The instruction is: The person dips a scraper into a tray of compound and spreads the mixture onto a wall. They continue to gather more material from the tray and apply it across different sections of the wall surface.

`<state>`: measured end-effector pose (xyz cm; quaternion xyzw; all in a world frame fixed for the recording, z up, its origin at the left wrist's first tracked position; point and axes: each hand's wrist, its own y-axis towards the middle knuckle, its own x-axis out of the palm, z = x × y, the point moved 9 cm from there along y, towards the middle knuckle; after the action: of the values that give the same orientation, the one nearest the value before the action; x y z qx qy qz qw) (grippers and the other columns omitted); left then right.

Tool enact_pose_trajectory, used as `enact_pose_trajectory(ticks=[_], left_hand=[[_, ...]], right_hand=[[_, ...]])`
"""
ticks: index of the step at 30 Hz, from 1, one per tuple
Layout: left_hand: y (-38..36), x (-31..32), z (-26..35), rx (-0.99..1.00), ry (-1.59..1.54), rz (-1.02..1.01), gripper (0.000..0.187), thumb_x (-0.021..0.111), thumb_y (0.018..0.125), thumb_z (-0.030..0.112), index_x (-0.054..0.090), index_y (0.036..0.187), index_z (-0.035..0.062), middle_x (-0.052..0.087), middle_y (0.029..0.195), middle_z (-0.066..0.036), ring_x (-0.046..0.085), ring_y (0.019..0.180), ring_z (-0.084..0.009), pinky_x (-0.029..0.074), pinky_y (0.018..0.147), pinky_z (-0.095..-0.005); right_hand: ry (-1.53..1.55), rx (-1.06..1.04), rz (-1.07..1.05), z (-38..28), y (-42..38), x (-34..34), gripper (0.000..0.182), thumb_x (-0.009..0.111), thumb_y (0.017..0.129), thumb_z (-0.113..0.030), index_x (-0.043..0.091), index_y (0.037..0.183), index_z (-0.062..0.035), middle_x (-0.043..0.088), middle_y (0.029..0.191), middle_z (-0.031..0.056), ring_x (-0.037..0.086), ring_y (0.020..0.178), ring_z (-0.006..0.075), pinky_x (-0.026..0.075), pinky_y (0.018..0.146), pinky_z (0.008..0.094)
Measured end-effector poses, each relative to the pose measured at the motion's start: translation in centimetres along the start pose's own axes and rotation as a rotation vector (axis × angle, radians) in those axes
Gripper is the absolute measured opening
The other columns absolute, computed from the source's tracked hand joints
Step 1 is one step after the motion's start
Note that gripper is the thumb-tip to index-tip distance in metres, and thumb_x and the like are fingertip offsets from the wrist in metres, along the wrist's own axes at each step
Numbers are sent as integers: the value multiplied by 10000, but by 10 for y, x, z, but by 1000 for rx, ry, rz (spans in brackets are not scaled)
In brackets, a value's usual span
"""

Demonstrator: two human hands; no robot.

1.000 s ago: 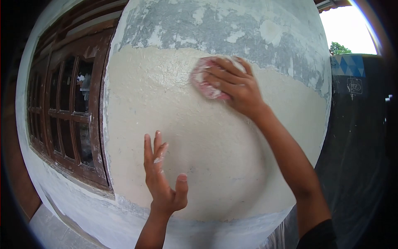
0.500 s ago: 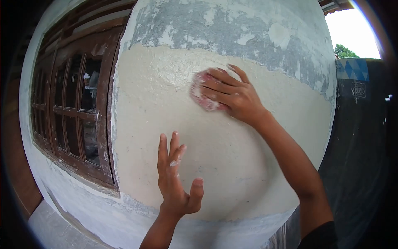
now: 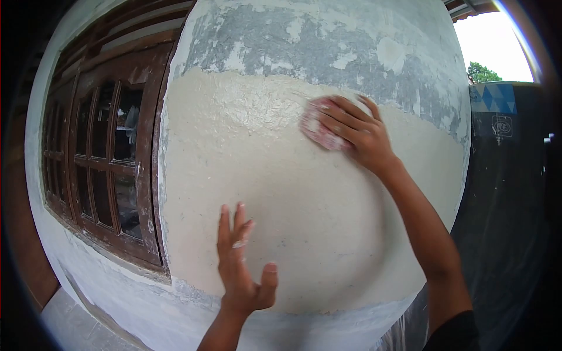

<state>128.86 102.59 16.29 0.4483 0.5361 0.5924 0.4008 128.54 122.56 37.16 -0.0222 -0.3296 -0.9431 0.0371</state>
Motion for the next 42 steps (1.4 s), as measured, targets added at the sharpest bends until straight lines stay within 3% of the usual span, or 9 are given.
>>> enact_pose_trajectory(ticks=[3,8,15,17,22,27,33,34,42], left_hand=[[1,-22,-13,-33,66,40,601,491,1038,395,408,1441,-42,439,1494,-402,289,1496,-542,265,1196,-615],[8,-8,-9,-56,30,38,583,495,1029,369,414,1423,-53,436,1496,-405,278,1499,-549,273,1189,-616],[-4,-26,-24,-102,30,10,610,477,1041,399,407,1425,-70,423,1498,-414,269,1501,-552,272,1189,-618],[0,-16,-28,-108,8,36,706,470,1036,495,376,1489,-38,335,1615,-317,218,1553,-469,231,1212,-610],[-3,10,-5,-34,-79,-29,704,490,1036,484,372,1474,-54,339,1597,-343,220,1541,-499,215,1224,-608],[-13,-34,-27,-71,31,-9,620,494,1033,388,383,1446,-60,412,1524,-394,268,1503,-550,257,1198,-609],[-3,-12,-10,-42,-13,-45,628,487,1031,389,377,1456,-61,415,1525,-385,270,1502,-552,289,1184,-609],[-6,-5,-9,-68,-57,-86,681,481,1034,448,373,1477,-58,337,1600,-342,221,1535,-518,225,1218,-607],[-13,-19,-19,-83,-61,-24,617,483,1020,367,377,1470,-42,416,1527,-380,277,1502,-547,303,1182,-599]], right_hand=[[-60,101,61,14,-18,-29,372,816,803,-140,780,1154,-258,735,1287,-40,622,1306,174,352,1187,475],[-138,86,-20,6,32,2,527,779,829,-108,695,1318,-287,654,1413,-81,526,1404,158,334,1205,492],[-207,175,-34,20,-29,-27,495,802,818,-127,720,1272,-308,693,1362,-70,554,1383,160,316,1211,482],[-183,178,-10,9,-2,-23,497,788,826,-106,715,1282,-292,686,1374,-65,548,1391,161,319,1203,482],[-164,106,-94,-19,36,11,518,766,835,-88,691,1317,-262,669,1397,-50,534,1403,189,306,1217,521],[-193,95,-107,-20,-18,-14,517,748,849,-94,687,1328,-277,691,1366,-52,536,1402,193,277,1229,542],[-181,128,61,-50,27,1,490,737,864,-80,692,1326,-236,679,1382,-19,521,1412,234,250,1228,564],[-146,123,16,-54,31,9,524,742,854,-86,678,1354,-229,674,1384,-9,505,1424,249,240,1230,579],[-260,207,-171,-41,-67,-39,570,738,825,-58,672,1363,-235,659,1414,-17,500,1435,249,236,1219,570]])
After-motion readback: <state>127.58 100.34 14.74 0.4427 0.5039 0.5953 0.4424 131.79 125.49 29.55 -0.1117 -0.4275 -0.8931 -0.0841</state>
